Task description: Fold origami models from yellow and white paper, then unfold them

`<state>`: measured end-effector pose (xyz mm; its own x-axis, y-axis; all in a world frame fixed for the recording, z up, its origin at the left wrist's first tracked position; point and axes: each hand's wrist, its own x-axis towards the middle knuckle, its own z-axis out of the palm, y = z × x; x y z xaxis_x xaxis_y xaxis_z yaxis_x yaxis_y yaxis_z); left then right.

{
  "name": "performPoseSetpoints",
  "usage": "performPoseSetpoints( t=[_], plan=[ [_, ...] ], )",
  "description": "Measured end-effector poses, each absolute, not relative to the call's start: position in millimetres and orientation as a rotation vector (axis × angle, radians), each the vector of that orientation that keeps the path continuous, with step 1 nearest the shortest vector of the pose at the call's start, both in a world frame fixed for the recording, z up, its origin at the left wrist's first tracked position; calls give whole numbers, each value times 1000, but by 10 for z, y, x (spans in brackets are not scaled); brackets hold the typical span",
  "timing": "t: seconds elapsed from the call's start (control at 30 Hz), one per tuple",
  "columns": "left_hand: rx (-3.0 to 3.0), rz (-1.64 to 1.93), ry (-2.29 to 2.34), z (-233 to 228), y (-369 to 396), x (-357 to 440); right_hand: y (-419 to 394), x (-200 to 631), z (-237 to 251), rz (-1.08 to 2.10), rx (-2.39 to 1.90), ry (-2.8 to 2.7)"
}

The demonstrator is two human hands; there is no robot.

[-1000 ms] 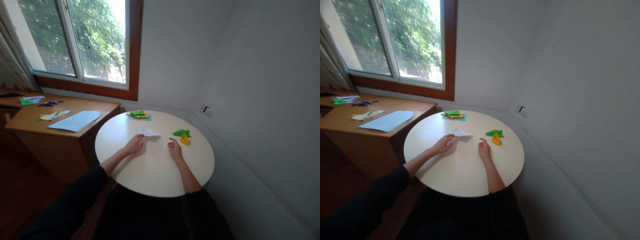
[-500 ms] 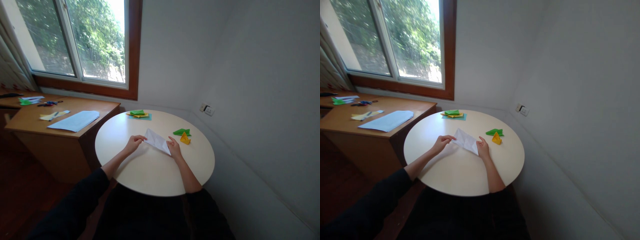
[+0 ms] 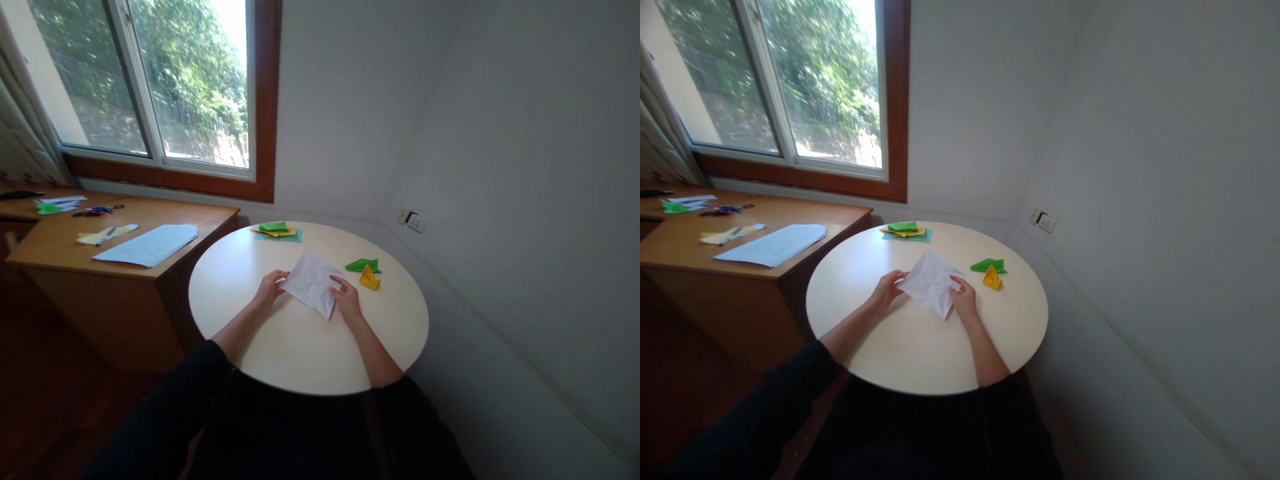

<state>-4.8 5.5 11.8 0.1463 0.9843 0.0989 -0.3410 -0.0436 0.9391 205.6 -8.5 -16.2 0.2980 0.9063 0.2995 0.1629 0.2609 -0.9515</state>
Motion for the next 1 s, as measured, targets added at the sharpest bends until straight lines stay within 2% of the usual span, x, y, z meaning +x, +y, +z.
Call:
performPoseSetpoints(
  t=[0.17,0.37,0.57,1.0],
  plan=[
    [1122,1197,792,36,-3,-16,-65,2052,-169,625,-1215,-1157],
    [1462,1250,844,20,-27,-42,-71,2024,-165,697,-1089,-1174],
    [1561,1254,879,42,13,-109,-110,2052,-116,784,-1125,-1183],
    [1368,1447,1029,91,36,-135,-75,2113,-180,820,-1182,-1208]
  ],
)
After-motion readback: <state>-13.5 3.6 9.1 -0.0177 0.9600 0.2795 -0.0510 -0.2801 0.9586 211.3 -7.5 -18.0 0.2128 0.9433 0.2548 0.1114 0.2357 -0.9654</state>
